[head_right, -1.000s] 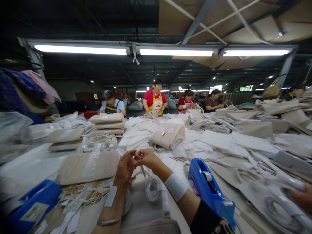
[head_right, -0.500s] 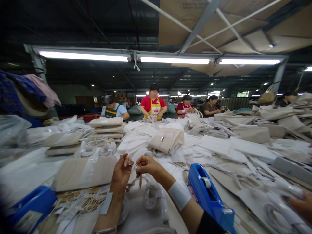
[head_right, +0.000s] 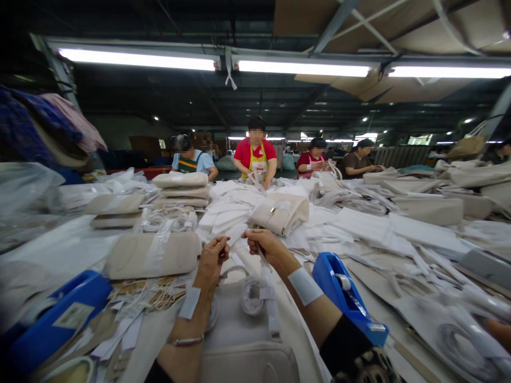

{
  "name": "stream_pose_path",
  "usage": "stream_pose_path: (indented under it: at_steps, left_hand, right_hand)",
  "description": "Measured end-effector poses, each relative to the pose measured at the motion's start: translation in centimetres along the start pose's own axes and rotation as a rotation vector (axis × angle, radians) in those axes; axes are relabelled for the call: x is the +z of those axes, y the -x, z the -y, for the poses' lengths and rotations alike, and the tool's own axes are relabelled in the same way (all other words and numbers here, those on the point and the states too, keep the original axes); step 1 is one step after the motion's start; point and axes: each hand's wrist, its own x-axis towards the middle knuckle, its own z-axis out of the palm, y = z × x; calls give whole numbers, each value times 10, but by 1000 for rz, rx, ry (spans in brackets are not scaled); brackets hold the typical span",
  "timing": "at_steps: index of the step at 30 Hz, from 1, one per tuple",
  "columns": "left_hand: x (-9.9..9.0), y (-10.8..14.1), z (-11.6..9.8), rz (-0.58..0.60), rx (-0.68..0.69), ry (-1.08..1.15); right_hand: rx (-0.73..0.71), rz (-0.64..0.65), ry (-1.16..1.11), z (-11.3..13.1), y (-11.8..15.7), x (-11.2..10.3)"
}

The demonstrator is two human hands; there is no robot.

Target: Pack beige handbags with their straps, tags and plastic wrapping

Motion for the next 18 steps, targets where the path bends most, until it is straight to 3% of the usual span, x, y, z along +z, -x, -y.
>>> stream_pose_path:
  at_steps: [5,9,13,18]
  left_hand:
    - [5,3,1,-7,10,-388]
    - [11,11,0,102,-64,-832]
    - [16,19,-1,190,-85,-1212]
    - [17,23,-5,287,-81,-1439]
  right_hand:
    - [-4,-177,308,9,-13,-16]
    - [118,-269,653,1,-28,-27]
    - [338,-204,892,-21,-37,-23]
    - [493,-27,947,-46,-37,-12]
